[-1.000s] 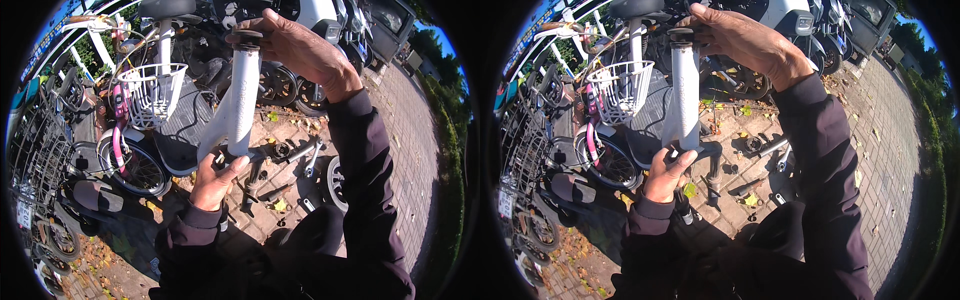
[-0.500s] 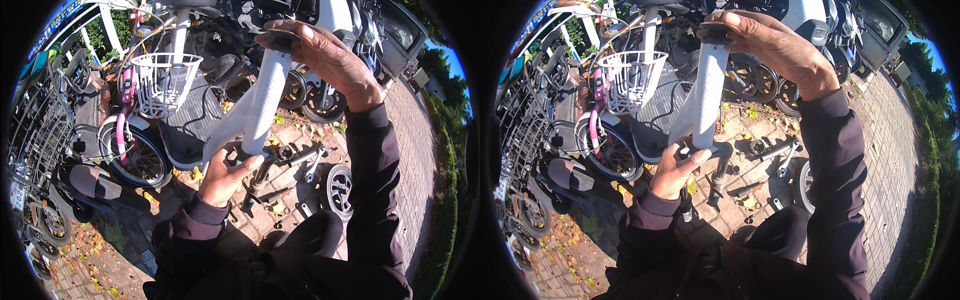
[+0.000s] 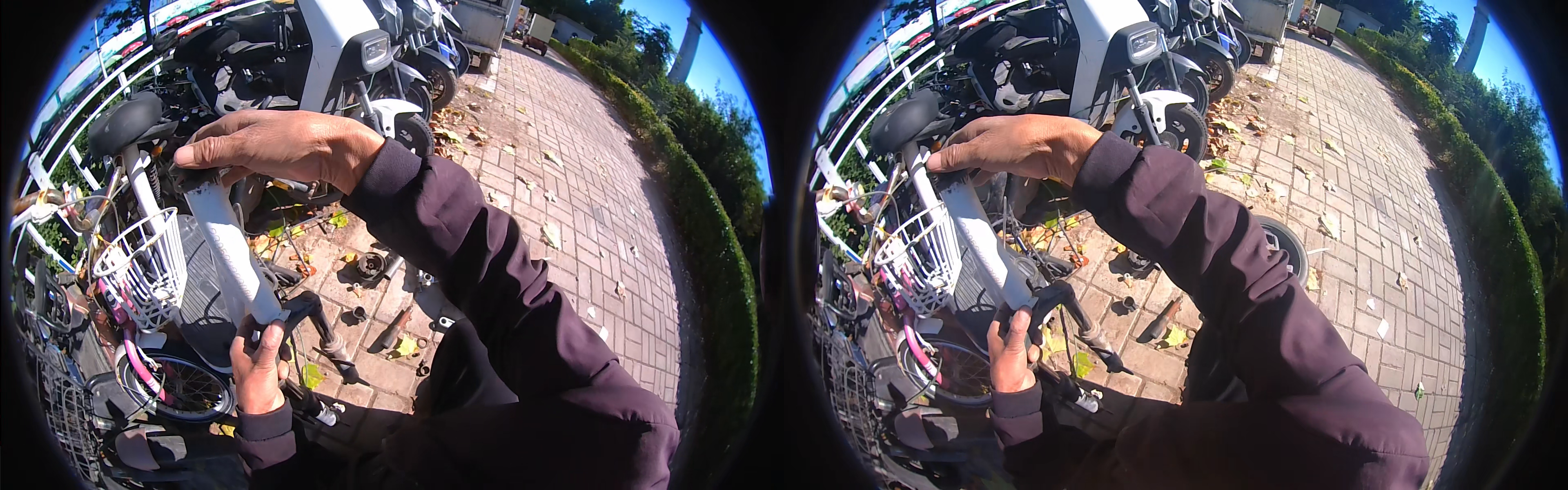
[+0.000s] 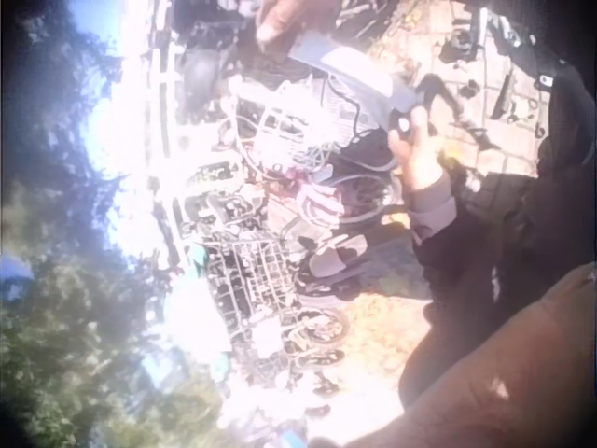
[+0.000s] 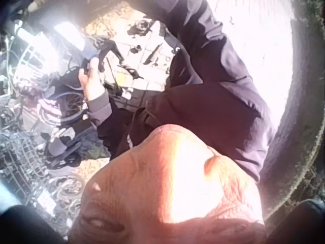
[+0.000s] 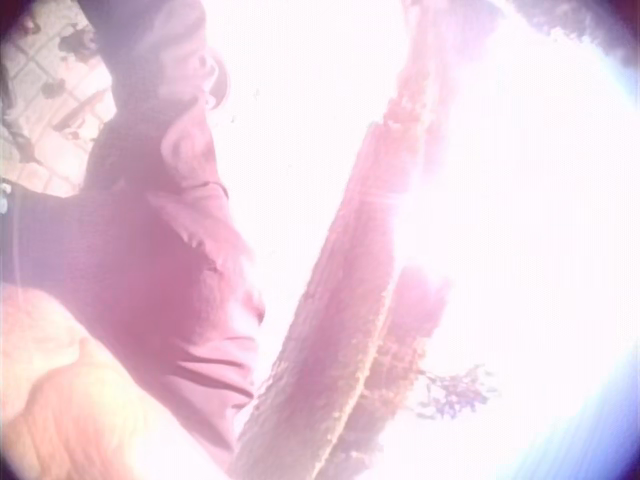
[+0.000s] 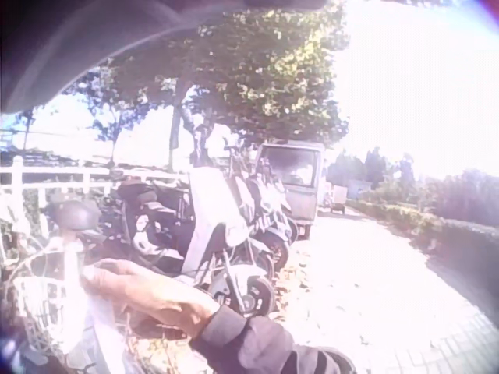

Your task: The person removes a white plastic cover from a scooter's front fork, then uses a wrench to loosen and remove a nut from the fork assembly. The person handles the cover, fork, and nut throughout the process.

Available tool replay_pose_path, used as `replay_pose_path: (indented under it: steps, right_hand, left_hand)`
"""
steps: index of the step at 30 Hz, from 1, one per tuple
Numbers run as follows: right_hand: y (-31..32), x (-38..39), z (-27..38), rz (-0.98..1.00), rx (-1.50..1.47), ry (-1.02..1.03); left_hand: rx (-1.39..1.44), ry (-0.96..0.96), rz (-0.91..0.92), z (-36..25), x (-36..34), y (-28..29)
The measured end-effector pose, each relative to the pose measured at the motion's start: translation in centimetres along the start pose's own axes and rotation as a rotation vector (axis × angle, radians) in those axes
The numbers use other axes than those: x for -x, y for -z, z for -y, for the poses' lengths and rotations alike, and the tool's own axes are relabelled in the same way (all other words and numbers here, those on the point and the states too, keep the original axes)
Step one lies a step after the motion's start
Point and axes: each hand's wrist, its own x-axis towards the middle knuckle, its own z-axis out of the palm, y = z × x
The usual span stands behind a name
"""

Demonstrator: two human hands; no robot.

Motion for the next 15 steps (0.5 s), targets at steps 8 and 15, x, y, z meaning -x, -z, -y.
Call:
replay_pose_path:
  steps: [8, 15]
  right_hand:
    - [-2.7, 0.5, -0.3, -0.452, 0.636, 0.117]
    - [0.5, 0.5, -0.5, -0.060, 0.049, 0.061]
  left_hand:
    - [-0.016, 0.033, -0.003, 0.3, -0.7, 0.3]
    - [0.011, -0.030, -0.035, 0.7, -0.3, 0.0]
